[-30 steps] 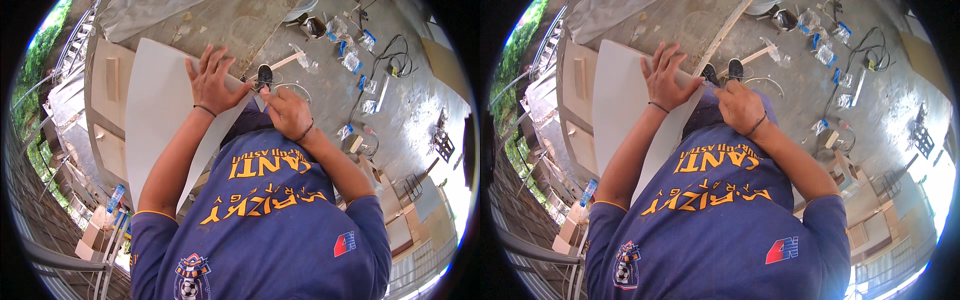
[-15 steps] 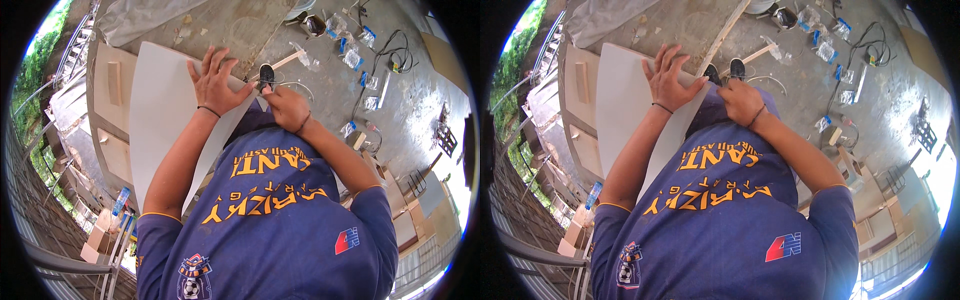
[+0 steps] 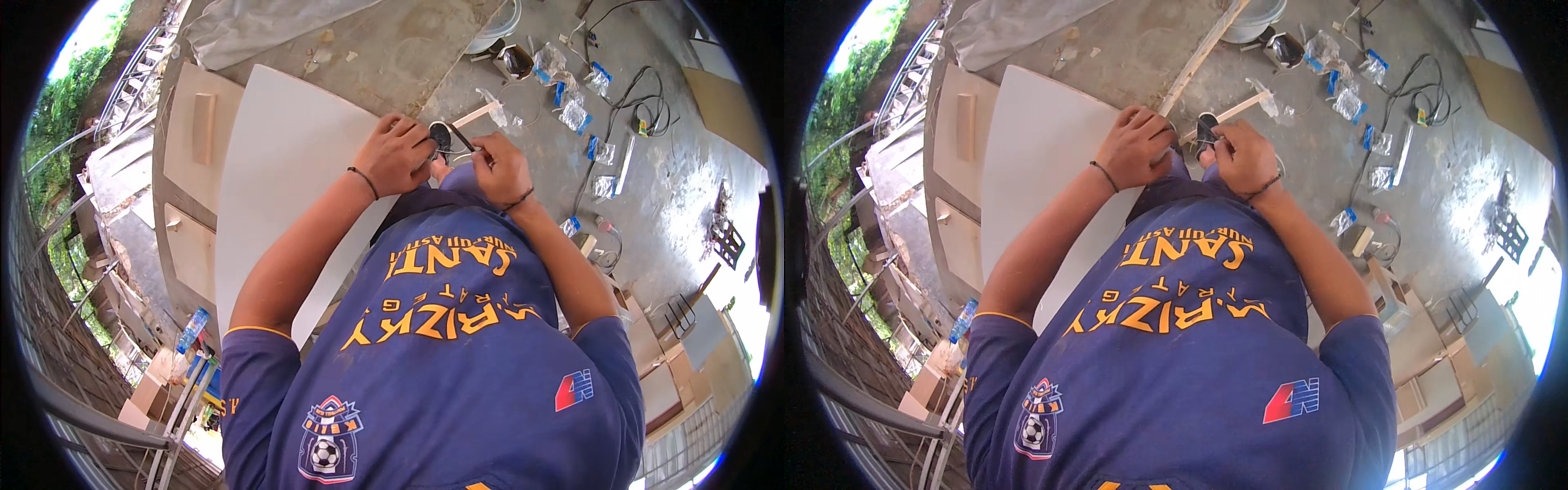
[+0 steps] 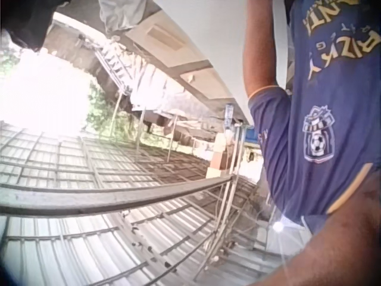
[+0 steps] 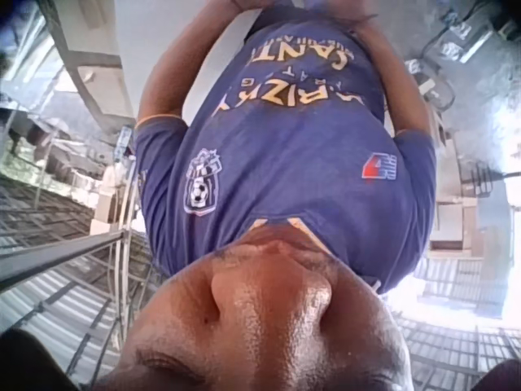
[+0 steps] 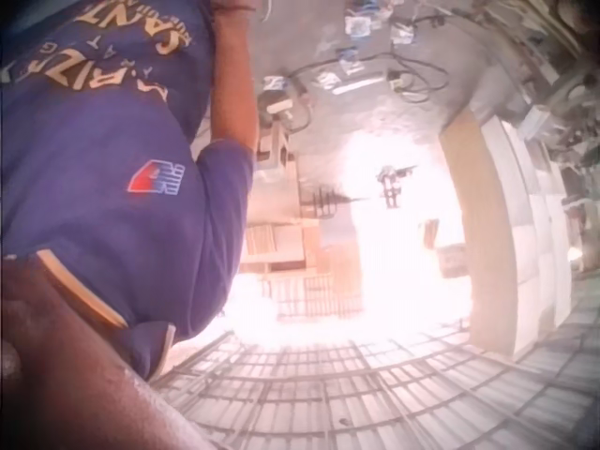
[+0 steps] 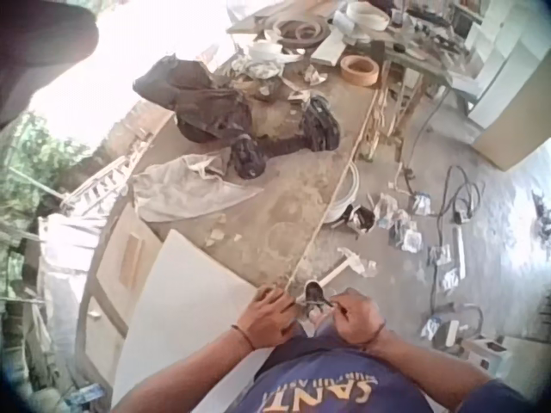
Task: The person trims the edge of a white furniture board with a small blade, then pours liquid from a blue bottle onto a cloth and wipes the surface and edges of the board.
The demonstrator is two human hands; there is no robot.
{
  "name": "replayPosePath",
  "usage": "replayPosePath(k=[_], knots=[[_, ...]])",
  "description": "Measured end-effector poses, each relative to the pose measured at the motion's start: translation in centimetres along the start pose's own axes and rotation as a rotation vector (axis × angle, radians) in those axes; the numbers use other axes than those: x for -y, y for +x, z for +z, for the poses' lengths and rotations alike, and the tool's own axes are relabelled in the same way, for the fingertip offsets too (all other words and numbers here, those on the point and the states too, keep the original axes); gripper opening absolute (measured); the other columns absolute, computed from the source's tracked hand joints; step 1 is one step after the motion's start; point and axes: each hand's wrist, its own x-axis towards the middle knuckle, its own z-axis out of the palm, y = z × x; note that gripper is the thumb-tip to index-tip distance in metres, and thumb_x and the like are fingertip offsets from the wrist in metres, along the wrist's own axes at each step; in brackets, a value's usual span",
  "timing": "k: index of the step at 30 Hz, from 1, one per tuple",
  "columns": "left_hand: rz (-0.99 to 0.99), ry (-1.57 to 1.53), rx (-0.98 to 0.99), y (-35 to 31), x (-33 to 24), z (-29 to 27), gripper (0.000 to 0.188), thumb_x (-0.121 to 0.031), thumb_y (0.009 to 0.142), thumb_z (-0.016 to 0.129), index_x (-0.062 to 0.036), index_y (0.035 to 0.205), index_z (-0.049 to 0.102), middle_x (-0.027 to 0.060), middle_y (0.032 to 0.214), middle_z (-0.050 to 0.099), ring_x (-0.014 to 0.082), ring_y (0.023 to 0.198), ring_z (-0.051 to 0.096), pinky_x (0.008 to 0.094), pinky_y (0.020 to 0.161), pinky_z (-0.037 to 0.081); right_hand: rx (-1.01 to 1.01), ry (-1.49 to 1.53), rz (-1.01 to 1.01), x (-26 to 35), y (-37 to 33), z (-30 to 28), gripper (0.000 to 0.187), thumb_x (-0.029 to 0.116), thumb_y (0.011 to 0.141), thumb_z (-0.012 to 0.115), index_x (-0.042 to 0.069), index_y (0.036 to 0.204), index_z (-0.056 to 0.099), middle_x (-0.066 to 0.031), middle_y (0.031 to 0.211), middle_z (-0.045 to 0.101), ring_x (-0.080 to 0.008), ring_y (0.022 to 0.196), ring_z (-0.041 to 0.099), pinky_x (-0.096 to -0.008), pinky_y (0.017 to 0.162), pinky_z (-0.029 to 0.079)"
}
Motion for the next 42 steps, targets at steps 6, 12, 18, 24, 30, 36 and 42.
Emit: replayPosePath(k=[6, 12, 18, 24, 30, 36, 42], knots=[[-0.022, 0.027, 0.003, -0.1, -0.7, 0.4, 0.024, -0.02, 0.067, 0.065, -0.0111, 0.089, 0.063, 0.0039, 0.097, 0.057, 0.0223, 0.1, 0.053, 0.0403, 0.096, 0.035, -0.032, 0.037, 0.005, 1.0, -0.6, -0.5, 0.018, 0.003, 0.076, 0.06, 0.003, 0.093, 0.066, -0.0127, 0.075, 0.057, -0.0271, 0.065, 0.06, -0.036, 0.058, 0.047], [-0.244, 0.016, -0.294, -0.7, -0.4, 0.7, 0.033, -0.025, 0.077, 0.064, -0.0091, 0.105, 0.06, 0.0075, 0.116, 0.056, 0.0277, 0.117, 0.047, 0.0477, 0.105, 0.024, -0.046, 0.003, -0.051, 1.7, -0.6, -1.0, 0.018, 0.002, 0.076, 0.061, 0.003, 0.093, 0.067, -0.0113, 0.073, 0.056, -0.024, 0.063, 0.058, -0.034, 0.056, 0.045], [-0.57, 0.161, -0.355, -0.9, -0.1, 1.5, 0.049, -0.042, 0.083, 0.062, -0.0095, 0.119, 0.054, 0.0078, 0.138, 0.044, 0.0288, 0.137, 0.029, 0.0578, 0.11, 0.008, 0.028, -0.104, -0.195, 3.2, -0.8, -0.5, 0.018, 0.006, 0.074, 0.062, 0.007, 0.091, 0.067, -0.0098, 0.074, 0.053, -0.0291, 0.07, 0.057, -0.0385, 0.06, 0.047], [-0.488, 0.145, -0.178, -0.7, -0.2, 0.6, 0.053, -0.048, 0.082, 0.06, -0.0103, 0.119, 0.055, 0.0058, 0.139, 0.044, 0.0284, 0.138, 0.028, 0.0576, 0.109, -0.001, 0.098, -0.127, -0.213, 4.0, -1.0, 0.1, 0.022, 0.004, 0.074, 0.062, 0.007, 0.095, 0.065, -0.0089, 0.076, 0.053, -0.0281, 0.072, 0.058, -0.0373, 0.064, 0.049], [-0.449, 0.105, -0.125, -0.3, -0.3, -0.3, 0.054, -0.051, 0.08, 0.062, -0.011, 0.115, 0.058, 0.0045, 0.134, 0.049, 0.028, 0.138, 0.03, 0.0554, 0.109, -0.005, 0.083, -0.03, -0.224, 3.3, -1.1, 0.6, 0.026, 0.002, 0.073, 0.062, 0.006, 0.098, 0.065, -0.009, 0.078, 0.052, -0.0277, 0.076, 0.059, -0.037, 0.067, 0.05], [-0.45, 0.103, -0.103, -0.1, -0.5, -0.5, 0.053, -0.051, 0.08, 0.062, -0.0112, 0.114, 0.058, 0.0043, 0.134, 0.05, 0.0278, 0.136, 0.032, 0.0543, 0.109, -0.004, 0.107, 0.023, -0.179, 3.0, -1.0, 0.6, 0.026, 0.002, 0.073, 0.062, 0.006, 0.098, 0.065, -0.0094, 0.079, 0.052, -0.0268, 0.076, 0.059, -0.0361, 0.066, 0.05], [-0.436, 0.095, -0.114, 0.0, -0.5, -0.5, 0.051, -0.05, 0.081, 0.061, -0.0108, 0.114, 0.057, 0.0043, 0.132, 0.051, 0.0284, 0.136, 0.032, 0.0541, 0.109, -0.004, 0.122, 0.029, -0.162, 3.4, -0.7, 0.2, 0.026, 0.0, 0.072, 0.062, 0.005, 0.097, 0.065, -0.0099, 0.079, 0.052, -0.0267, 0.075, 0.058, -0.0357, 0.067, 0.049]])
